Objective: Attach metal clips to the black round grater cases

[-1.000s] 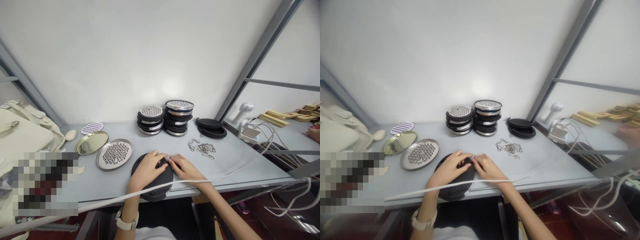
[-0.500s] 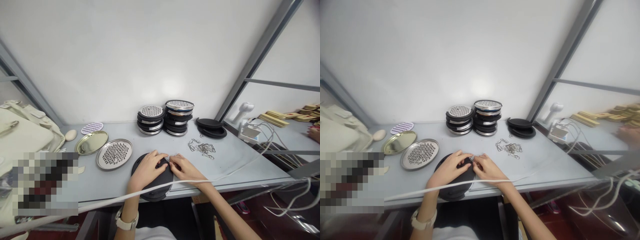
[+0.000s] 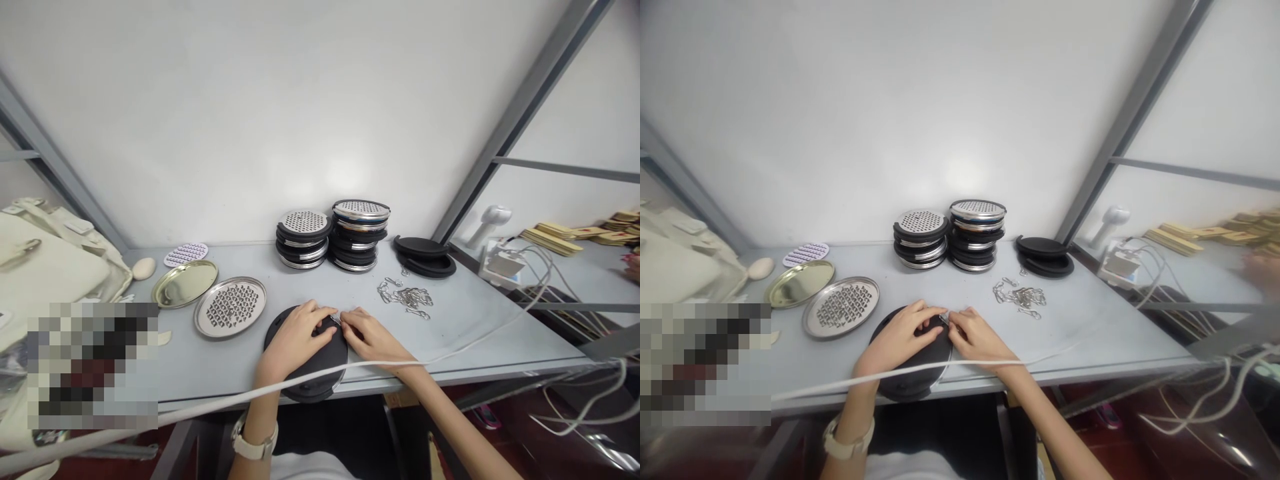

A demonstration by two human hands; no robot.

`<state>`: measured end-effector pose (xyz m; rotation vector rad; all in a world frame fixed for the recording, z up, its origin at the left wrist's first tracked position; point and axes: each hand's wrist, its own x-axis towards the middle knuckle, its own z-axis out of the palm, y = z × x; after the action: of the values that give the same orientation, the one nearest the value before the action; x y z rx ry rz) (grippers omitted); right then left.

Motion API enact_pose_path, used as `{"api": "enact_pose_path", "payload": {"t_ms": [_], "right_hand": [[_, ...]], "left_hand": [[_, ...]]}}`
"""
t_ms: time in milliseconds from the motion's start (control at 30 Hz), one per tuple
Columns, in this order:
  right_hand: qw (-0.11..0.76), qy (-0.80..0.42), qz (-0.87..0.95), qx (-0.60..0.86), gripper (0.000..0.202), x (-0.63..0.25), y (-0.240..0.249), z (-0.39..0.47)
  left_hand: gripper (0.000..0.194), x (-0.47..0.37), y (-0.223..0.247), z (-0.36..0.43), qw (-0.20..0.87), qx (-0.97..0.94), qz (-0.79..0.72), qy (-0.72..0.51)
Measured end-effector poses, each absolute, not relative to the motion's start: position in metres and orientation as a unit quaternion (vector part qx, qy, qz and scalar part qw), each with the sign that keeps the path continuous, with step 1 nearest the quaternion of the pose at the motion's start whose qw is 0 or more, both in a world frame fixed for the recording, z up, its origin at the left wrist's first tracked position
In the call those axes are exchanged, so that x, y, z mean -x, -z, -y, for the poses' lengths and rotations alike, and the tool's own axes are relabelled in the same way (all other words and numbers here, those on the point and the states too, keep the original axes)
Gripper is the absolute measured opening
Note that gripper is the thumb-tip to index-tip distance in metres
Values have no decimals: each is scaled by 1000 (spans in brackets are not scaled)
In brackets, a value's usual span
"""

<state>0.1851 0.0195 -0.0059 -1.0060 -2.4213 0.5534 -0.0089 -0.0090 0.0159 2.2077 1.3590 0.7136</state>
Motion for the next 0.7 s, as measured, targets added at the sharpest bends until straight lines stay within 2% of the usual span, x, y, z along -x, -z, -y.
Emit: {"api": "enact_pose_path", "payload": {"t_ms": [133,700], "right_hand": [[232,-198,881,363,21,-186,7,-20],[234,-201,877,368,20,-184,7,-20]], "left_hand": [[37,9,-16,10,221,-803,-490,-257],[32,9,-17,11,229,-801,-489,-258]]}}
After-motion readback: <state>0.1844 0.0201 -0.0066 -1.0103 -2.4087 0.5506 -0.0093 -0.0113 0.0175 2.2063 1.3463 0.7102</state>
